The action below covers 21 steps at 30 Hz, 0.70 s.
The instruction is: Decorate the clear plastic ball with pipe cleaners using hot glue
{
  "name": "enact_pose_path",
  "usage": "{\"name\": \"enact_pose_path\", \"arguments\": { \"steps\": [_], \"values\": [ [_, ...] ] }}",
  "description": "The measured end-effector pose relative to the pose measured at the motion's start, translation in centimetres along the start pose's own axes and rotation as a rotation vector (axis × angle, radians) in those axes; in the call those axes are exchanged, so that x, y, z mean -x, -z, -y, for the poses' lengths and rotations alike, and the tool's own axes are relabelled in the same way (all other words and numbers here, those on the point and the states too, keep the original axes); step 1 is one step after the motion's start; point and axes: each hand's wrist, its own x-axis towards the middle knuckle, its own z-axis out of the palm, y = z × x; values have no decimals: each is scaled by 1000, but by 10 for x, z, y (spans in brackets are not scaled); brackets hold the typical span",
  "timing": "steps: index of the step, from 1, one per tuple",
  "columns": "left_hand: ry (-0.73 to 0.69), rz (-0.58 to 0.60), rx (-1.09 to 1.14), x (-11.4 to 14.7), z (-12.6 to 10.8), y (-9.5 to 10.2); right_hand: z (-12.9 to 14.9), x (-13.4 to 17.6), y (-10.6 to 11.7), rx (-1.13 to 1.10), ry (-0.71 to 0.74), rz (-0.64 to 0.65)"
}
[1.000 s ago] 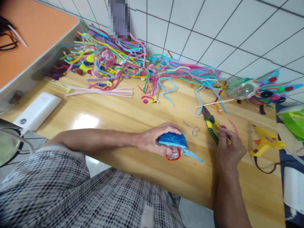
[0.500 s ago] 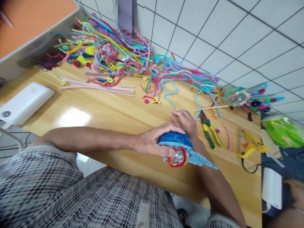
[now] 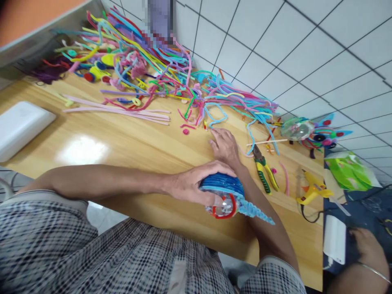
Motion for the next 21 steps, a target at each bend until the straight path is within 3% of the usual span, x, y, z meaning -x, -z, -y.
{"name": "enact_pose_path", "arguments": {
  "steps": [4, 12, 16, 21],
  "values": [
    [69, -20, -81, 3, 8, 5, -14, 15, 20, -17, -47, -151],
    [-29, -21, -248, 1, 32, 12, -71, 12, 59, 23, -263, -352],
    [-39, 30, -295, -2, 37, 12, -80, 1, 69, -22, -269, -296],
    [-25, 47, -309, -5, 40, 13, -55, -22, 86, -20, -81, -147]
  ]
}}
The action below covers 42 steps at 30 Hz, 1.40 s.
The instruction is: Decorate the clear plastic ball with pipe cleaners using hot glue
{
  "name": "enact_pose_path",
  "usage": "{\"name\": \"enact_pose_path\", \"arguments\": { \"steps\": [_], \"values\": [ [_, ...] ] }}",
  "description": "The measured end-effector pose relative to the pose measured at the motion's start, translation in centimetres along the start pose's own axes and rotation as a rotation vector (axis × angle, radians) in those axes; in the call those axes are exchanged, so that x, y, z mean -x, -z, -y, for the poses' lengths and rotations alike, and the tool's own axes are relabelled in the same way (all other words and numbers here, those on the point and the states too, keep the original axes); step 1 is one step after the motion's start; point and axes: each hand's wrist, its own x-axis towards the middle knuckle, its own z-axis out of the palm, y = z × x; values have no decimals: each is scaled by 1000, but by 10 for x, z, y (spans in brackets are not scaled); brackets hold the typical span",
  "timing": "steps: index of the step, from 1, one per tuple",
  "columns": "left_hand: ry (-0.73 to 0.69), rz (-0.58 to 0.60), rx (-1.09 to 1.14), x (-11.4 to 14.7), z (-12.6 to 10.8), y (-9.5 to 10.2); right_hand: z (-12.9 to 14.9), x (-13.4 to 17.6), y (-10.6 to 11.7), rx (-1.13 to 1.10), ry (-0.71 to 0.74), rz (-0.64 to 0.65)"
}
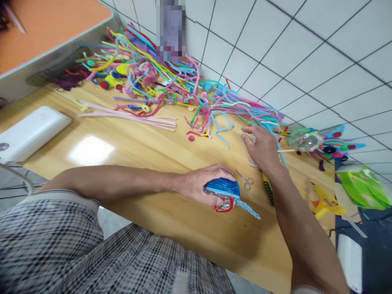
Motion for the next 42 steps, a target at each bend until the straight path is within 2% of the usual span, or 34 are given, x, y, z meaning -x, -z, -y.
{"name": "enact_pose_path", "arguments": {
  "steps": [4, 8, 14, 20, 25, 28, 31, 34, 42],
  "values": [
    [5, 0, -5, -2, 5, -1, 36, -28, -1, -20, 193, 99],
    [-44, -21, -4, -4, 7, -1, 65, -58, -20, -63, 323, 196],
    [-10, 12, 24, -2, 2, 5, 82, -87, -48, -183, 319, 371],
    [-35, -30, 38, 2, 7, 7, 70, -90, -61, -69, 278, 420],
    [-36, -45, 62, 1, 7, 9, 52, -89, -77, 49, 200, 391],
    [-23, -52, 63, 1, 4, 11, 51, -89, -79, 104, 207, 385],
    [-9, -26, 65, 0, 3, 9, 54, -89, -75, 75, 228, 347],
    [-4, -5, 59, -1, 6, 6, 51, -92, -68, 18, 244, 244],
    [17, -27, 91, -4, 8, 6, 23, -113, -55, 101, 193, 144]
  ]
}}
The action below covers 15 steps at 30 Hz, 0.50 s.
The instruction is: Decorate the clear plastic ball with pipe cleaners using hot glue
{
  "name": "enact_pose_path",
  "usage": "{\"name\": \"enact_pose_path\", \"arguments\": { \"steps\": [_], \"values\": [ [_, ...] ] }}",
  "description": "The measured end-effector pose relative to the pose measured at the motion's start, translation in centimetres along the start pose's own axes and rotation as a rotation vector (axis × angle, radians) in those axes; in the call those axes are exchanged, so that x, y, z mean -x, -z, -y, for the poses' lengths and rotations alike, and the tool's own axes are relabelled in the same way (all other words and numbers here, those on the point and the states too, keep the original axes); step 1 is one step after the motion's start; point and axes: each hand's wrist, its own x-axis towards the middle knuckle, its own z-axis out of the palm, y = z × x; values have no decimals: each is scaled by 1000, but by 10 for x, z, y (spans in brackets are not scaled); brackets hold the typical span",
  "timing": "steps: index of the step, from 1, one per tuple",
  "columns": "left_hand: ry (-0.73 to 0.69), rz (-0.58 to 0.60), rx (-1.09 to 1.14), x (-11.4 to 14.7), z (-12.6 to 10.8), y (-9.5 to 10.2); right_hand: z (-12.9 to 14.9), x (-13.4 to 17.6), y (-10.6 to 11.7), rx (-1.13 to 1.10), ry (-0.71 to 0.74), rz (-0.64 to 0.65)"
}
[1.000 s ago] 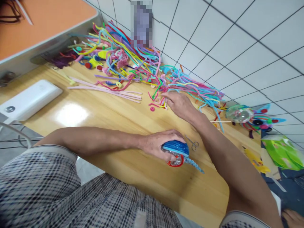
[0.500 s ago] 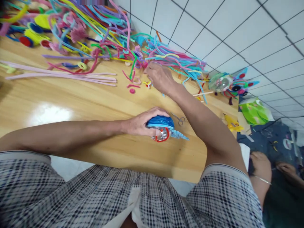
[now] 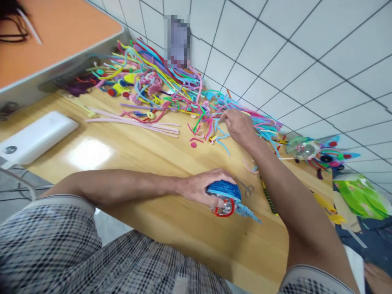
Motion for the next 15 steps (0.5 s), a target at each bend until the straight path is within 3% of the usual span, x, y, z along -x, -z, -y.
{"name": "enact_pose_path", "arguments": {
  "steps": [10, 15],
  "values": [
    [4, 59, -34, -8, 5, 1, -31, 14, 23, 37, -43, -82],
    [24, 77, -19, -10, 9, -1, -42, 20, 30, 76, 123, -216]
  ]
}}
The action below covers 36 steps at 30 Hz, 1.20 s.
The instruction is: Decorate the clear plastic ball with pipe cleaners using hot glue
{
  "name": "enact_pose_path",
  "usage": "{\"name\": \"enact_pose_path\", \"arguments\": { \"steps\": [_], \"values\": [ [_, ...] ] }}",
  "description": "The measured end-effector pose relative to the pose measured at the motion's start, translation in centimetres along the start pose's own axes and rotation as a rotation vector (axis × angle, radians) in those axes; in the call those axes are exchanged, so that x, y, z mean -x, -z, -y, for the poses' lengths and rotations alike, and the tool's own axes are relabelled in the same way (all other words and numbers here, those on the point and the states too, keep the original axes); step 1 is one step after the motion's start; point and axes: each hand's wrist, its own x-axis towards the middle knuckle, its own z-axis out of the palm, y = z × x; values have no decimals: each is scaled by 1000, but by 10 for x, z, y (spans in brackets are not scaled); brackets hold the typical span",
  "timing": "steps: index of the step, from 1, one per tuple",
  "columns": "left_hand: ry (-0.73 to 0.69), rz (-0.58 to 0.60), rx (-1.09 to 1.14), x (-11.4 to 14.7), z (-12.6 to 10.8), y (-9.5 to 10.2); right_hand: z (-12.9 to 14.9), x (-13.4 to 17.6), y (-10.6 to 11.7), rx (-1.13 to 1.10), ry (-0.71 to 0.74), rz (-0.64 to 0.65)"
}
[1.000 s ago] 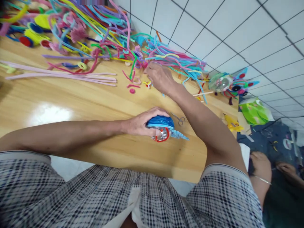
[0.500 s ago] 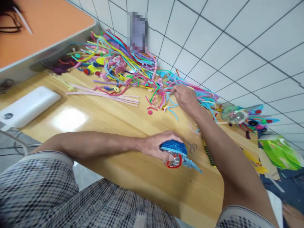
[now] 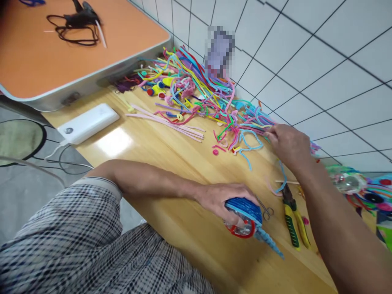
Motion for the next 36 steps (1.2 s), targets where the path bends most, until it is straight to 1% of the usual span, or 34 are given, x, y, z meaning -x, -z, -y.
{"name": "enact_pose_path", "arguments": {
  "steps": [3, 6, 9, 12, 13, 15, 18, 19, 21, 23, 25, 27, 29, 31, 34, 36],
  "values": [
    [2, 5, 10, 1, -3, -1, 14, -6, 10, 10, 32, 58],
    [21, 1, 22, 1, -7, -2, 39, -23, 23, 69, 92, 107],
    [8, -7, 24, -1, -8, -4, 72, -50, 32, 93, 204, 149],
    [-26, -22, 7, -4, -8, -6, 116, -84, 26, 78, 287, 201],
    [-30, -17, -1, -5, -8, -6, 133, -96, 19, 60, 291, 219],
    [-26, -5, -19, -7, -9, -7, 170, -118, -1, -6, 301, 275],
    [-6, 10, -35, -9, -8, -8, 221, -142, -42, -44, 350, 353],
    [1, 5, -28, -10, -7, -9, 236, -147, -56, -42, 367, 401],
    [3, 10, 16, -12, -5, -9, 260, -153, -81, -36, 380, 473],
    [-14, 28, 68, -14, -3, -10, 274, -158, -100, -42, 389, 517],
    [-31, 39, 69, -14, -2, -11, 278, -162, -110, -95, 387, 540],
    [-36, 20, 24, -14, -3, -12, 272, -168, -112, -215, 317, 504],
    [-31, 0, -22, -12, -7, -11, 260, -176, -108, -392, 168, 413],
    [-25, 9, -49, -10, -12, -9, 244, -184, -98, -603, -20, 336],
    [-10, 6, -72, -7, -19, -5, 222, -190, -79, -886, -286, 288],
    [0, -9, -78, -5, -21, -4, 209, -187, -63, -985, -420, 251]
  ]
}}
